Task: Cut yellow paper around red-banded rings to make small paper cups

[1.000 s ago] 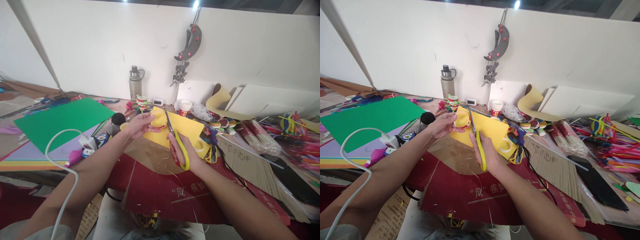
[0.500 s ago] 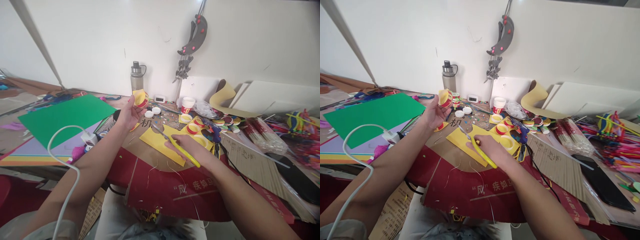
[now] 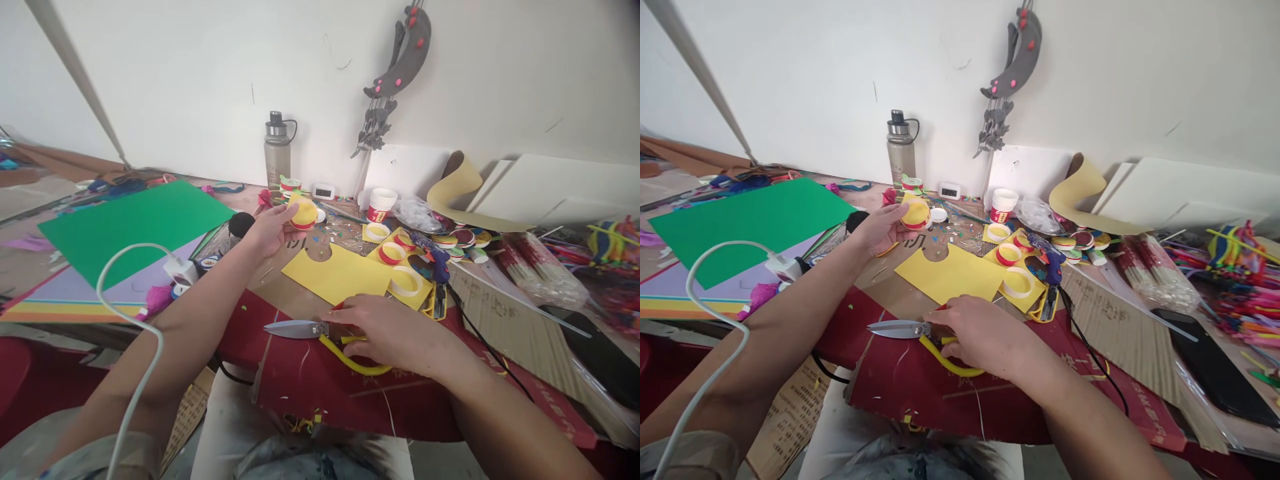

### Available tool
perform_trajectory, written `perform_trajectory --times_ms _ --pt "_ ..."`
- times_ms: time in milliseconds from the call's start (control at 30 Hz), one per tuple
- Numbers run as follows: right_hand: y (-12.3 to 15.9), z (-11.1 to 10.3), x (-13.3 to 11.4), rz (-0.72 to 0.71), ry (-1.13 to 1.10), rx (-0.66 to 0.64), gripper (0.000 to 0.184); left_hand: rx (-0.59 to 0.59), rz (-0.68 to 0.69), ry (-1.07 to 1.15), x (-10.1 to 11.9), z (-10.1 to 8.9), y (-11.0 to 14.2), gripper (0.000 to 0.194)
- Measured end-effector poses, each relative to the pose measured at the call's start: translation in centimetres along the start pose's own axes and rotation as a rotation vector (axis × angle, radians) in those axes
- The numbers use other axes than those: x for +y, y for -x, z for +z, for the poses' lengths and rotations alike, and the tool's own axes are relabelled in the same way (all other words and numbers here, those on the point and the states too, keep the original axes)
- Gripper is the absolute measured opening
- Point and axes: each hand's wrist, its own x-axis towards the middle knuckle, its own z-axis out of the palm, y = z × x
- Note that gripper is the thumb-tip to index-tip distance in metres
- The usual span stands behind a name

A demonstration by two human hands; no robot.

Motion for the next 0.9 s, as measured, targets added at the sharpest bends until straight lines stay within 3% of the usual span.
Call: perform_trajectory --times_ms 133,233,367,533,700,800,900 --pt "-0.9 0.3 1.6 -0.025 -0.03 0.197 0.025 0.0 -0.014 -0.079 -0.7 0.0 -0.3 0.021" --pt "-2.6 0.7 4.0 0.178 0.032 0.497 0.041 0.03 0.014 -0.133 -1.2 -0.3 -0.8 0.021" --pt "-4.6 1.1 6.7 0.419 0.12 0.441 0.072 0.048 0.034 -0.241 -2.2 -0.7 -1.5 0.025" --pt "-5.8 1.2 7.5 0.403 0.147 0.318 0.085 0.106 0.067 -0.36 -3.5 -0.7 -1.9 0.024" --pt "-6.9 0.9 7.6 0.479 0.191 0.356 0.093 0.138 0.054 -0.325 -3.4 -0.1 -1.5 0.023" --pt "-7.1 0.3 7.7 0.542 0.125 0.45 0.082 0.183 0.08 -0.247 -2.6 0.4 -1.1 0.021" --pt "-6.5 -0.5 7.8 0.528 -0.01 0.543 0.051 0.197 0.139 -0.119 -1.2 0.8 -0.7 0.019"
